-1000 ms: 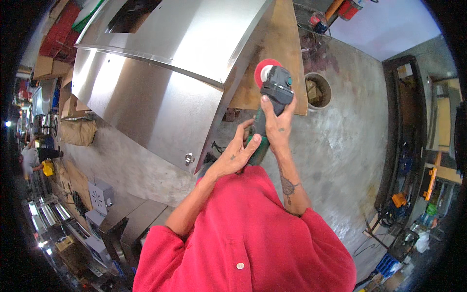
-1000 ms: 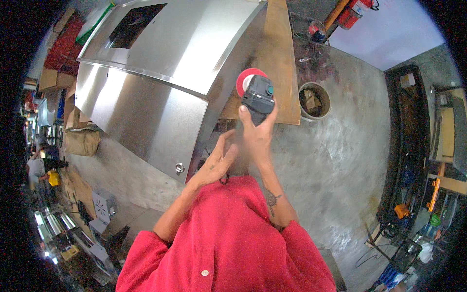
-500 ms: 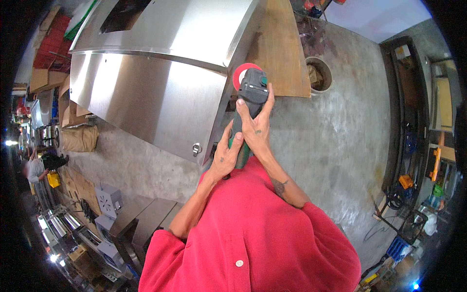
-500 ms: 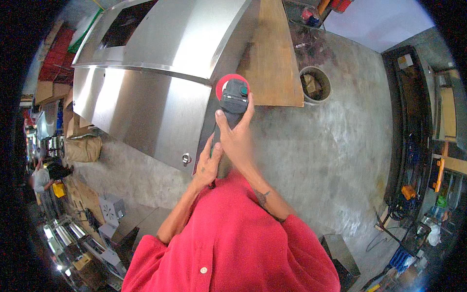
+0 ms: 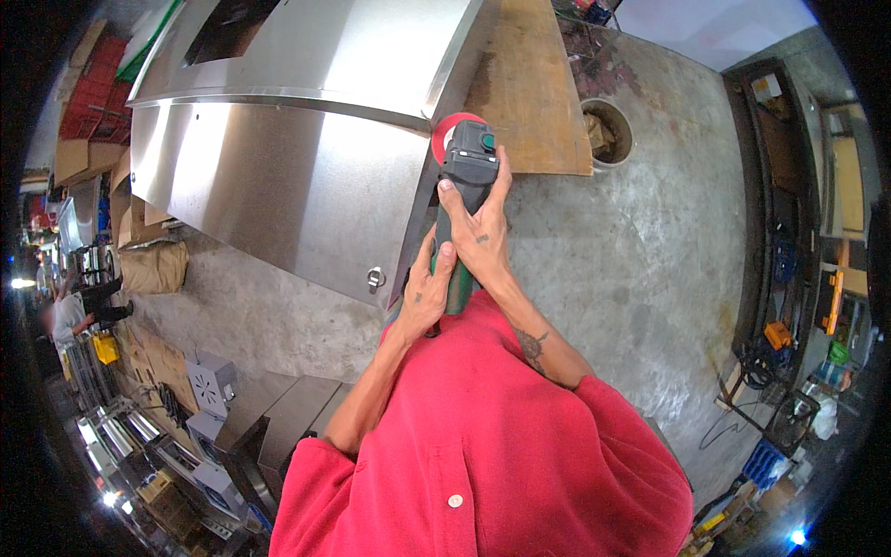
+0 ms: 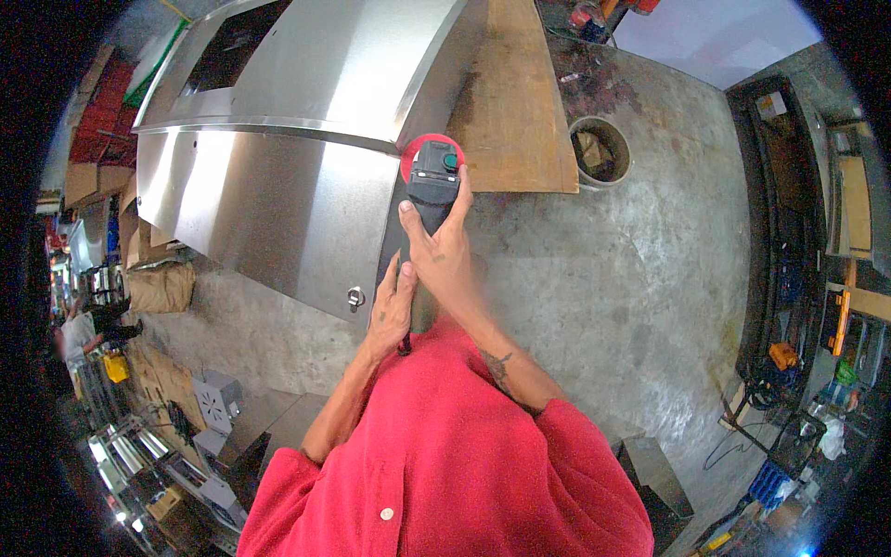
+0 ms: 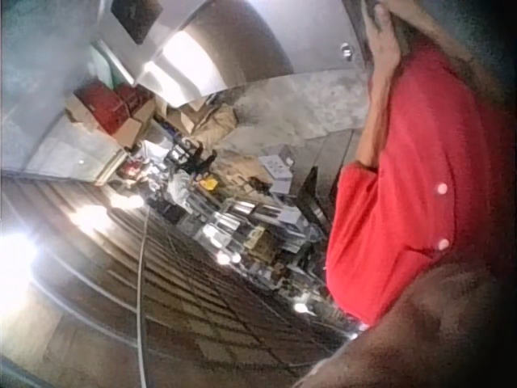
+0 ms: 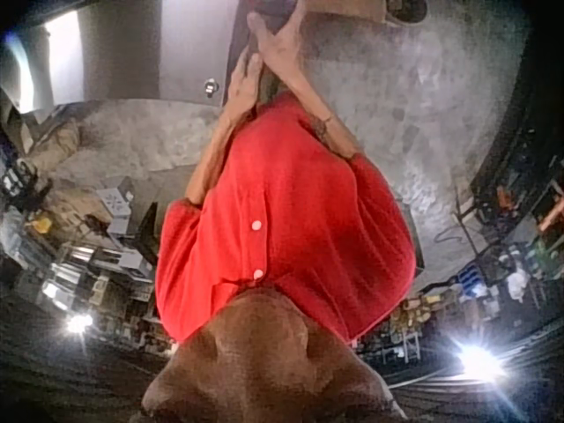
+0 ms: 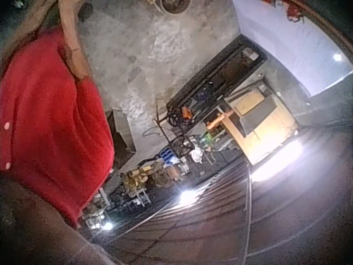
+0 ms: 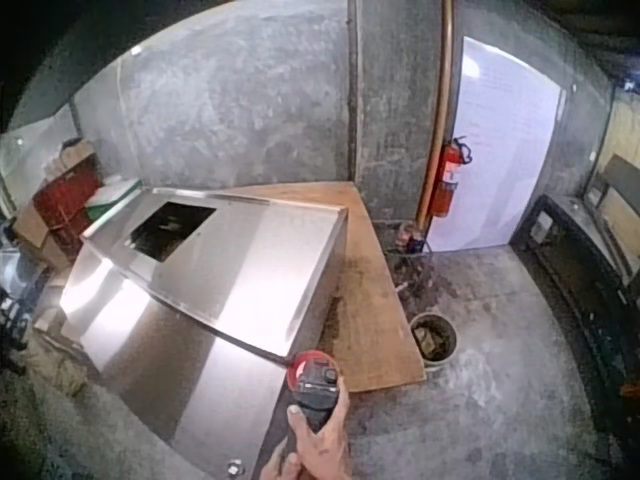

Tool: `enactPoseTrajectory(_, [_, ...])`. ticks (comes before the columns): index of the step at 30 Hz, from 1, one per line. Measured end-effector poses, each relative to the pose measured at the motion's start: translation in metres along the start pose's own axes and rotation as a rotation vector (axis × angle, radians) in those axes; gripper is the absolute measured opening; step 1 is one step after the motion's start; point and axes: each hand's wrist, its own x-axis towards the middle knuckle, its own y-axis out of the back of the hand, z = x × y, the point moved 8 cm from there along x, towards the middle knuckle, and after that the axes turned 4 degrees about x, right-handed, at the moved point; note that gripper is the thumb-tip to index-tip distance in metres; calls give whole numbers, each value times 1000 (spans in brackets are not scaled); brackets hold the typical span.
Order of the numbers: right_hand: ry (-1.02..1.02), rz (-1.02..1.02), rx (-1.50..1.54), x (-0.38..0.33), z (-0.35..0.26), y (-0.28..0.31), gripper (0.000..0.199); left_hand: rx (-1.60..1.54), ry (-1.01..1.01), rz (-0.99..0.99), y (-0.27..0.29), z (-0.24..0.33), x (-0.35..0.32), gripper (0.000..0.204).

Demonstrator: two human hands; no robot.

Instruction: The person uses a handheld angle grinder with a polishing pad to smooth and polish the surface of a large stainless steel metal piece. They then apply a paste from a small jar using a stick to treat specific spots on the metal.

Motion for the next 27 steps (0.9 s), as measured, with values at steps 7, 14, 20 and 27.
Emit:
enactPoseTrajectory(7, [26, 17, -41, 3, 3, 0, 93, -4, 5, 7, 0, -3, 2, 83])
enactPoseTrajectory(14, [-82, 0, 77, 3, 3, 1, 98, -38, 7, 3, -3, 1, 1, 84])
enactPoseTrajectory(20, [19, -4, -14, 3, -7, 1, 92, 7, -21, 16, -1, -3, 2, 82])
enactPoseTrajectory(27, [26, 2, -7, 3, -7, 1, 92, 8, -31, -4, -1, 4, 0, 81])
